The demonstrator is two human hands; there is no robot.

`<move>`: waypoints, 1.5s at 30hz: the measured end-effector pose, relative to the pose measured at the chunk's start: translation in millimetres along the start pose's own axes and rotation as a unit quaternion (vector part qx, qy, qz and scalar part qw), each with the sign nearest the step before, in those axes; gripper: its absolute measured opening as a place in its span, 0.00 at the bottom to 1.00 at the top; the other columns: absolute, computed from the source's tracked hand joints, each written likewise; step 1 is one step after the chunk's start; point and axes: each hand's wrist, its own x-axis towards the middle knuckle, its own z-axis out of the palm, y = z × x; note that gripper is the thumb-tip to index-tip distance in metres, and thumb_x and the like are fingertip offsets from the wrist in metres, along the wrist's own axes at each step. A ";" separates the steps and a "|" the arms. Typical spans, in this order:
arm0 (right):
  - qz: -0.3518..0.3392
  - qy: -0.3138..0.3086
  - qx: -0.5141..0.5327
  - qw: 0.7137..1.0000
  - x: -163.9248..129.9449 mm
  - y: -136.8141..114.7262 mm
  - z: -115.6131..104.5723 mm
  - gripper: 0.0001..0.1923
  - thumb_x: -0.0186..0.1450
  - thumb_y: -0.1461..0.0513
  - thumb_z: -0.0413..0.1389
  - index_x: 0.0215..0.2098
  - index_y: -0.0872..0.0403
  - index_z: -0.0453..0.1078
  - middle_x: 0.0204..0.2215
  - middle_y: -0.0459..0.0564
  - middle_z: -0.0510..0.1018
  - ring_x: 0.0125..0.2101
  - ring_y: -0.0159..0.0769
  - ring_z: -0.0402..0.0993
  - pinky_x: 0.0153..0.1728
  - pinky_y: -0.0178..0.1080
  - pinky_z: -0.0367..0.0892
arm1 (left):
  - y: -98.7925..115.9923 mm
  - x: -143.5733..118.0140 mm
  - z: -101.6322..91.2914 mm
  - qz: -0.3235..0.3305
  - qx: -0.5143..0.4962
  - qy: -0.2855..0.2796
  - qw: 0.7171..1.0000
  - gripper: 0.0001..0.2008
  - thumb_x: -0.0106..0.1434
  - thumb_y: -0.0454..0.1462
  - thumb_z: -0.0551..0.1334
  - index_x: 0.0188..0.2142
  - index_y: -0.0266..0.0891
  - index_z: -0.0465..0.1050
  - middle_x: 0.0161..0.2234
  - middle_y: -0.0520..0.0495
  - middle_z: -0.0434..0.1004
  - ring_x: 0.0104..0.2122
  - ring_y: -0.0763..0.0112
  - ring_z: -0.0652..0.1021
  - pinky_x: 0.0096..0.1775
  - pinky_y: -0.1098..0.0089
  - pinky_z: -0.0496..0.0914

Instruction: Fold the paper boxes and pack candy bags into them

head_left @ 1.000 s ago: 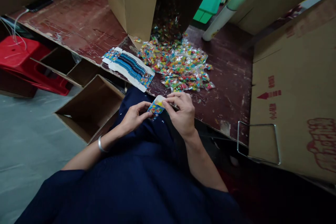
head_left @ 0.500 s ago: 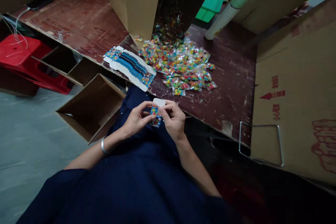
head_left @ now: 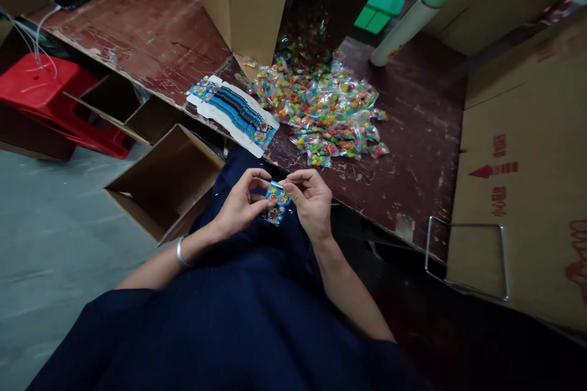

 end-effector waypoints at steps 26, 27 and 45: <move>-0.185 -0.068 -0.271 0.942 43.3 21.4 11.9 0.18 0.69 0.54 0.63 0.55 0.49 0.76 0.53 0.56 0.82 0.56 0.50 0.75 0.57 0.54 0.73 | 16.4 9.5 -98.6 0.045 0.250 0.126 0.959 0.16 0.63 0.38 0.67 0.50 0.42 0.75 0.46 0.45 0.78 0.40 0.64 0.82 0.45 0.64 0.78; -0.200 -0.048 -0.306 0.929 52.4 28.2 17.5 0.20 0.67 0.55 0.65 0.56 0.50 0.75 0.53 0.57 0.81 0.57 0.51 0.74 0.59 0.55 0.71 | 19.6 10.8 -113.5 0.047 0.317 0.152 0.935 0.16 0.61 0.36 0.68 0.49 0.43 0.76 0.45 0.44 0.78 0.44 0.60 0.81 0.48 0.61 0.77; -0.322 -0.064 -0.290 0.899 19.6 45.2 13.2 0.08 0.71 0.61 0.59 0.42 0.44 0.81 0.44 0.49 0.87 0.49 0.45 0.84 0.53 0.50 0.81 | 9.6 62.1 -45.2 -0.141 -0.217 -0.035 0.965 0.25 0.65 0.58 0.65 0.41 0.35 0.76 0.47 0.35 0.85 0.52 0.51 0.84 0.53 0.54 0.77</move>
